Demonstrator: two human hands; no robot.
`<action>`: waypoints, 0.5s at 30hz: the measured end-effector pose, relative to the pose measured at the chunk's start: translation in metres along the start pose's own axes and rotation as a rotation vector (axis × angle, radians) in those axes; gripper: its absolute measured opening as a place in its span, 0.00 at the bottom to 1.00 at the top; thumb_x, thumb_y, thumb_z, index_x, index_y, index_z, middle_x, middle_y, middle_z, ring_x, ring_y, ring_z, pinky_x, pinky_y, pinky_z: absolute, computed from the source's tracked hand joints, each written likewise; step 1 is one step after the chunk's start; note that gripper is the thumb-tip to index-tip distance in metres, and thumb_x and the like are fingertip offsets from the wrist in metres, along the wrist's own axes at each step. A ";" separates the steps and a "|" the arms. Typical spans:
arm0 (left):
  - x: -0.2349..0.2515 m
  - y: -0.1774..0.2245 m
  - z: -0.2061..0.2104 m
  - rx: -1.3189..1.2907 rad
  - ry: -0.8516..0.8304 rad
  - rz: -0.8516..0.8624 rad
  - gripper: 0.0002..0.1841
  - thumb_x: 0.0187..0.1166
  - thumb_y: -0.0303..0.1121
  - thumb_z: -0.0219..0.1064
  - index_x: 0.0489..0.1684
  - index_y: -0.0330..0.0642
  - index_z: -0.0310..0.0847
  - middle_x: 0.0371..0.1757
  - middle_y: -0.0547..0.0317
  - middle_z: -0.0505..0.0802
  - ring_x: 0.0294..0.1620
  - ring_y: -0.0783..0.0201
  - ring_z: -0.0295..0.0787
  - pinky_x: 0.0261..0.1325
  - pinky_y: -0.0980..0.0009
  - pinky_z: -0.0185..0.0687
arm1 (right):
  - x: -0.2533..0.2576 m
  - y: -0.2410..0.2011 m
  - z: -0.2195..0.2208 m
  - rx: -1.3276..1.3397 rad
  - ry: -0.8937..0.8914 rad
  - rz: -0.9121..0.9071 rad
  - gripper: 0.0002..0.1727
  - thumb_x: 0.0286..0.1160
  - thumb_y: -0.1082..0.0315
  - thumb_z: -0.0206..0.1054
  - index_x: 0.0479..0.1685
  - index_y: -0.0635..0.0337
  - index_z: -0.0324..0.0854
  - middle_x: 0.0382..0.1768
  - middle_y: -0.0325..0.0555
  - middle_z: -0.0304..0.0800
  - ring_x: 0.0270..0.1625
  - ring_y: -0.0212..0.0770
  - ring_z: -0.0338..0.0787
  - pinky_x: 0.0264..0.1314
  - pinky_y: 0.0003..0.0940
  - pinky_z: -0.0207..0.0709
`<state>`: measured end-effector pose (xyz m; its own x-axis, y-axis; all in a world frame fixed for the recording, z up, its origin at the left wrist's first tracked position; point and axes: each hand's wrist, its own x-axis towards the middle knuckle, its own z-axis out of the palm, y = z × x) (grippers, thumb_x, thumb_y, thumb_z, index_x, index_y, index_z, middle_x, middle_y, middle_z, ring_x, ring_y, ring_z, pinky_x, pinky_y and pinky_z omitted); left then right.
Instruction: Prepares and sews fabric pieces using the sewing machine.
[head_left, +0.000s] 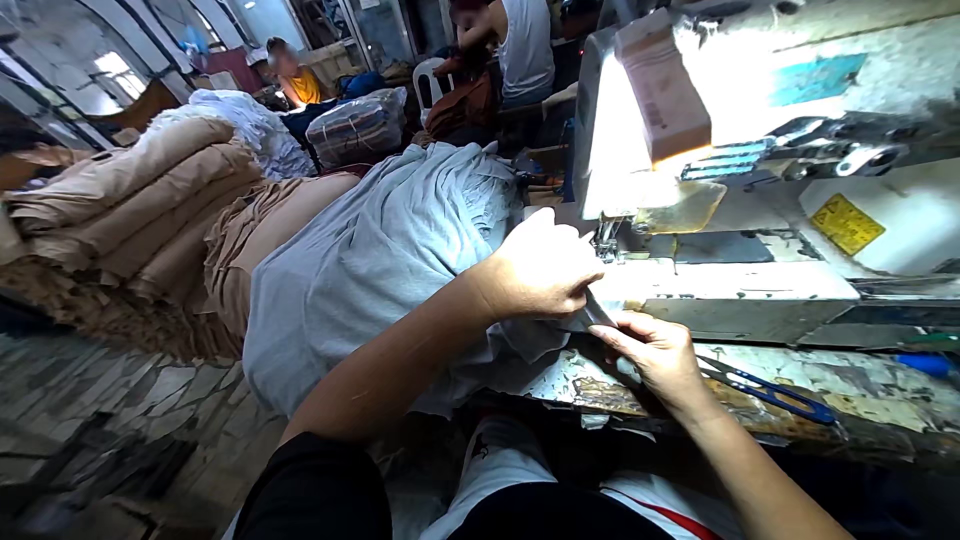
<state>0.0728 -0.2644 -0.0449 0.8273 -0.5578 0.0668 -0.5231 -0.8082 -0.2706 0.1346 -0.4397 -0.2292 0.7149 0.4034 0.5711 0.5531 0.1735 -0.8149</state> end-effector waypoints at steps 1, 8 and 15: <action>-0.001 0.000 0.000 -0.002 0.018 0.010 0.09 0.73 0.38 0.69 0.32 0.42 0.89 0.29 0.53 0.89 0.38 0.50 0.86 0.45 0.50 0.68 | 0.000 -0.001 0.000 -0.009 -0.003 -0.012 0.08 0.71 0.67 0.72 0.35 0.63 0.92 0.33 0.33 0.93 0.31 0.15 0.87 0.37 0.12 0.82; -0.004 -0.011 0.009 -0.043 0.144 0.108 0.11 0.70 0.39 0.66 0.22 0.45 0.82 0.22 0.56 0.82 0.31 0.52 0.81 0.41 0.52 0.67 | -0.001 0.002 0.000 -0.021 -0.012 -0.062 0.06 0.70 0.69 0.76 0.35 0.64 0.94 0.37 0.39 0.96 0.39 0.21 0.91 0.47 0.19 0.86; -0.004 -0.015 0.009 -0.013 0.135 0.123 0.14 0.73 0.42 0.60 0.18 0.46 0.76 0.17 0.59 0.75 0.26 0.54 0.76 0.37 0.54 0.61 | 0.001 -0.001 0.001 -0.047 -0.012 -0.085 0.06 0.70 0.69 0.77 0.34 0.63 0.94 0.38 0.40 0.96 0.36 0.20 0.90 0.44 0.17 0.85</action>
<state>0.0792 -0.2479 -0.0494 0.7221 -0.6723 0.1629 -0.6221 -0.7341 -0.2721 0.1341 -0.4384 -0.2281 0.6597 0.4000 0.6362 0.6308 0.1654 -0.7581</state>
